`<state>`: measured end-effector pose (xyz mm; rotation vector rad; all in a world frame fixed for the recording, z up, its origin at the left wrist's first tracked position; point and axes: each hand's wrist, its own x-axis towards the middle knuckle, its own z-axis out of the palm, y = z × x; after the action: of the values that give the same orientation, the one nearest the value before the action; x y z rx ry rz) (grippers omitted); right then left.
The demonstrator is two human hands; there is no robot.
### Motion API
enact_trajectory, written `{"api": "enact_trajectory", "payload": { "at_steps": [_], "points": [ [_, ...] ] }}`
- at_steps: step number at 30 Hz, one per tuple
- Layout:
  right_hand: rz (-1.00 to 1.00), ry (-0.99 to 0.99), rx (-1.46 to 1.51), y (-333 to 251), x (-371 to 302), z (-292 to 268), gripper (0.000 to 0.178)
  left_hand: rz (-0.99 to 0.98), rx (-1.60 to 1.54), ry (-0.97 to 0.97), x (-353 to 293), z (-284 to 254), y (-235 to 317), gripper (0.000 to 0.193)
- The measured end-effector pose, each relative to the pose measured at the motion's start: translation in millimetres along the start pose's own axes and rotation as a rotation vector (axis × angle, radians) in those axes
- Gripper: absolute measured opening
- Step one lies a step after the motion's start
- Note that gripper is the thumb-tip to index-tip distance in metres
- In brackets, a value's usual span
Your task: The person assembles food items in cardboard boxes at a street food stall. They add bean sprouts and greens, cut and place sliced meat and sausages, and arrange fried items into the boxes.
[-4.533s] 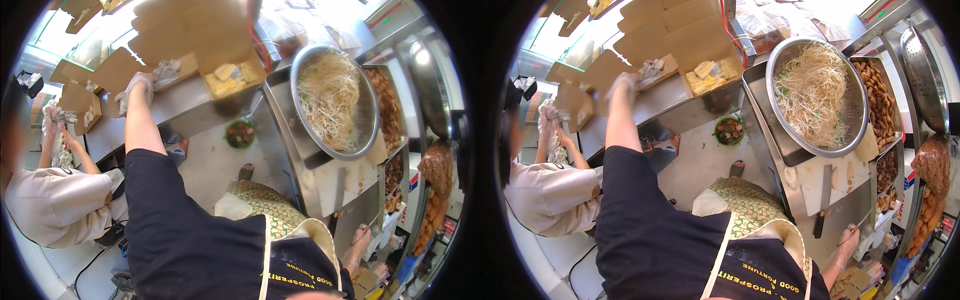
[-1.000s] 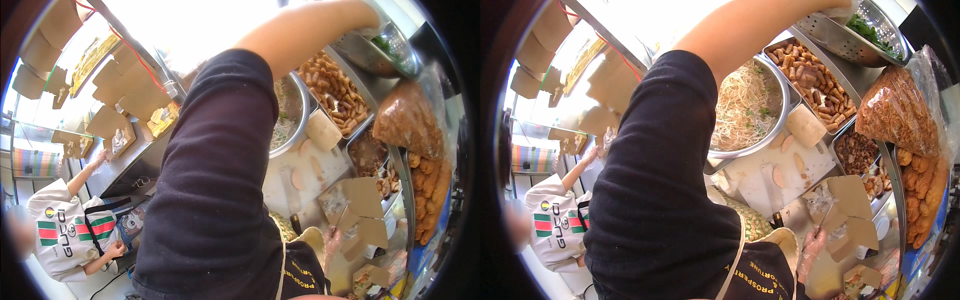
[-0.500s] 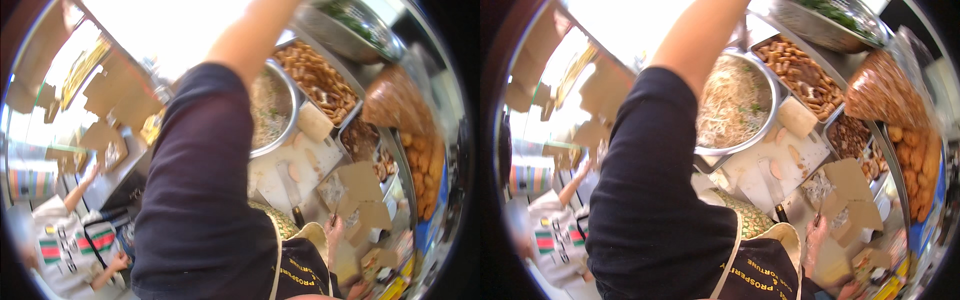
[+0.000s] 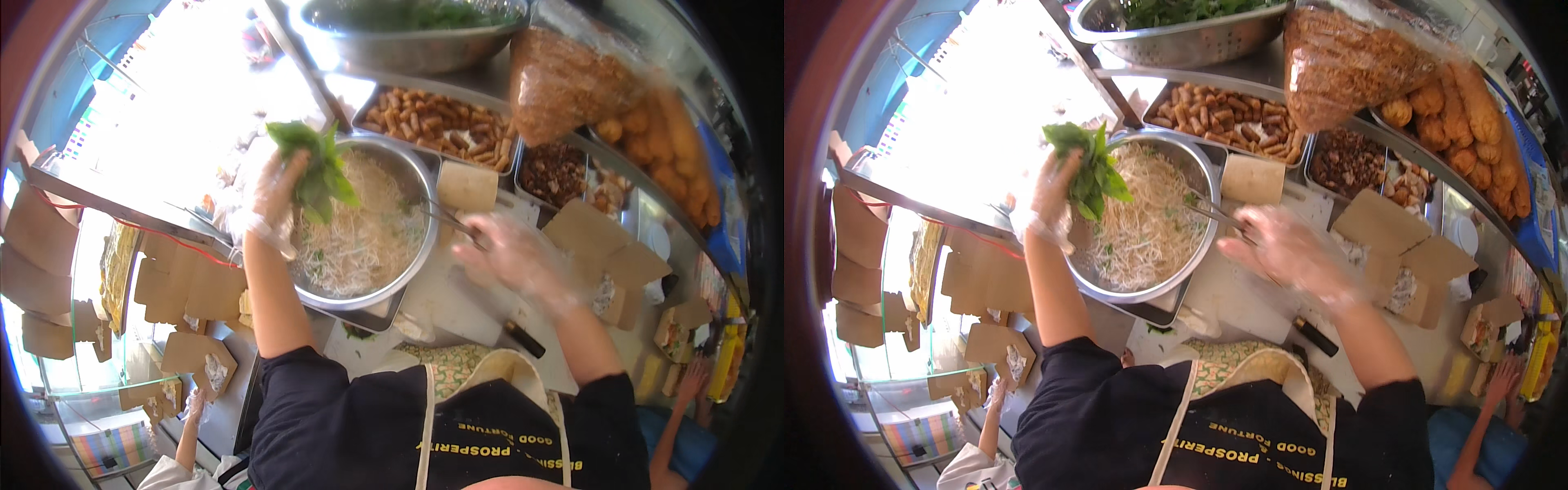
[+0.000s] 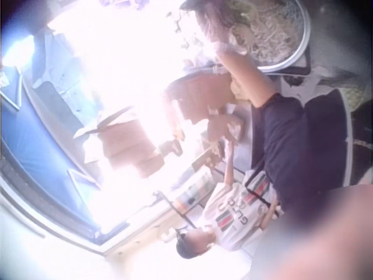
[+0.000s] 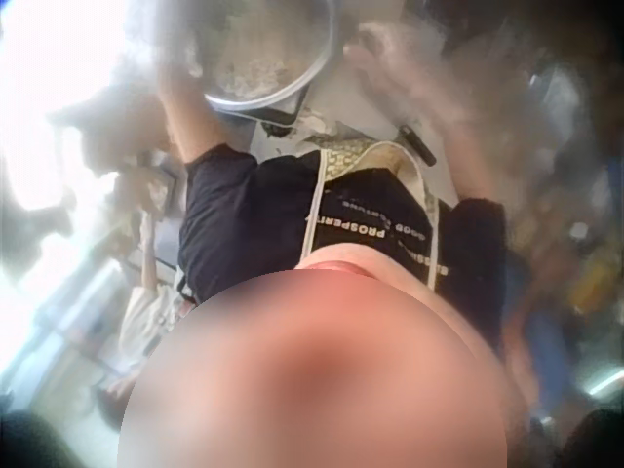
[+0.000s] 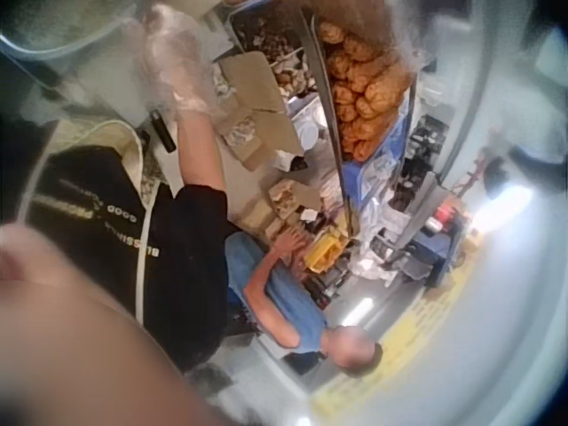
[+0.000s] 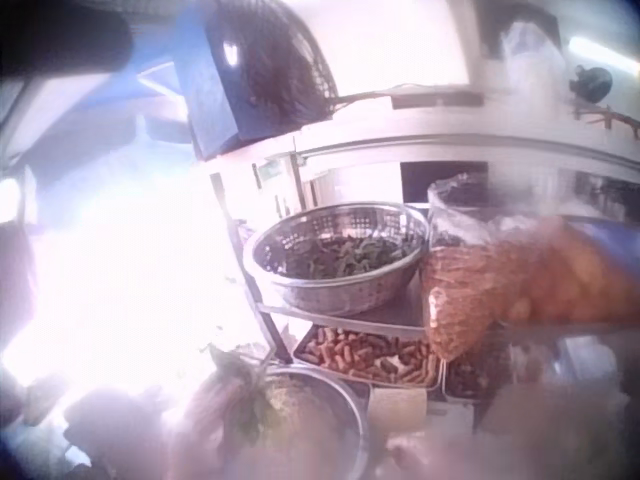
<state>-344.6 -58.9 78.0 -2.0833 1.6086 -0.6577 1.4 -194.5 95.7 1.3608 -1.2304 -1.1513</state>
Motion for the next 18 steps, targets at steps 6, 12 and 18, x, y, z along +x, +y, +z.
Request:
{"api": "enact_trajectory", "payload": {
  "at_steps": [6,12,18],
  "points": [
    [-0.126,-0.382,-0.056,-50.1,91.2,30.9,0.064,-0.077,0.117,-0.151,-38.9,-8.0,-67.3,0.034],
    [0.03,-0.74,-0.096,-81.7,129.9,63.5,0.063,-0.126,0.34,-0.33,-52.6,-18.7,-106.0,0.03],
    [-0.034,-0.677,-0.211,-73.1,132.6,64.2,0.068,-0.159,0.398,-0.212,-56.9,-48.0,-124.9,0.029]
  ]
}}
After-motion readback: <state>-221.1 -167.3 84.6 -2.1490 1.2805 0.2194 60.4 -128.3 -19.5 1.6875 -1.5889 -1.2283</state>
